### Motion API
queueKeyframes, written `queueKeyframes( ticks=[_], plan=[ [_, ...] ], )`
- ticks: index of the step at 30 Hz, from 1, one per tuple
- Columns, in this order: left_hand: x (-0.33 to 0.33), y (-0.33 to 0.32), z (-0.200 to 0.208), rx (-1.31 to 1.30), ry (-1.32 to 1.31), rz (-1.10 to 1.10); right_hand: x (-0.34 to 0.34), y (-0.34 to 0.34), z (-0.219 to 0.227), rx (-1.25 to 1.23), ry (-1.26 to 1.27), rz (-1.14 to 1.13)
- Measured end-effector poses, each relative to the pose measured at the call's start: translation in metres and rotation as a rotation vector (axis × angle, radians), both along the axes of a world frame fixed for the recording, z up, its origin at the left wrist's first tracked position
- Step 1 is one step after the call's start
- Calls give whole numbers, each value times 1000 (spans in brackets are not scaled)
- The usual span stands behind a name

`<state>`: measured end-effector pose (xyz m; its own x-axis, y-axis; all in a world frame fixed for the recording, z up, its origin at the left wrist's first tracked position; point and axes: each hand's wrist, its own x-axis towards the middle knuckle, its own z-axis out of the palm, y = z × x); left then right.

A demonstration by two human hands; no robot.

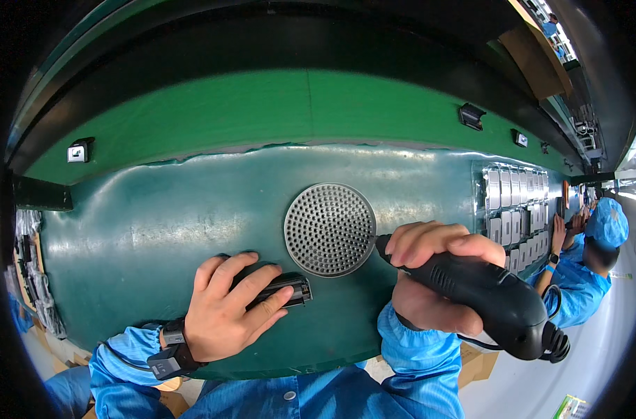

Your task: Assembling small electronic components using an electric screwdriver and placing them into a tray.

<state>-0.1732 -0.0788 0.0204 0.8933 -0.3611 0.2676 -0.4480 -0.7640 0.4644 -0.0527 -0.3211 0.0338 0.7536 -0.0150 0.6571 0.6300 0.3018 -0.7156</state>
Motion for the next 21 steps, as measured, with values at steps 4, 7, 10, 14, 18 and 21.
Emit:
queueKeyframes(
  ticks=[4,7,10,14,18,21],
  plan=[
    [0,-1,0,0,-1,1,2,-4,0,14,28,1],
    [0,-1,-1,0,-3,1,1,-5,-2,17,38,-8],
    [-1,0,-2,-1,-4,3,0,-3,-1,14,38,-24],
    [-1,1,-2,-8,-7,-1,0,-4,0,11,49,-38],
    [-1,1,-3,-6,-7,10,1,-6,-1,20,53,-31],
    [0,1,-3,-11,-13,10,1,-5,0,20,58,-29]
  ],
)
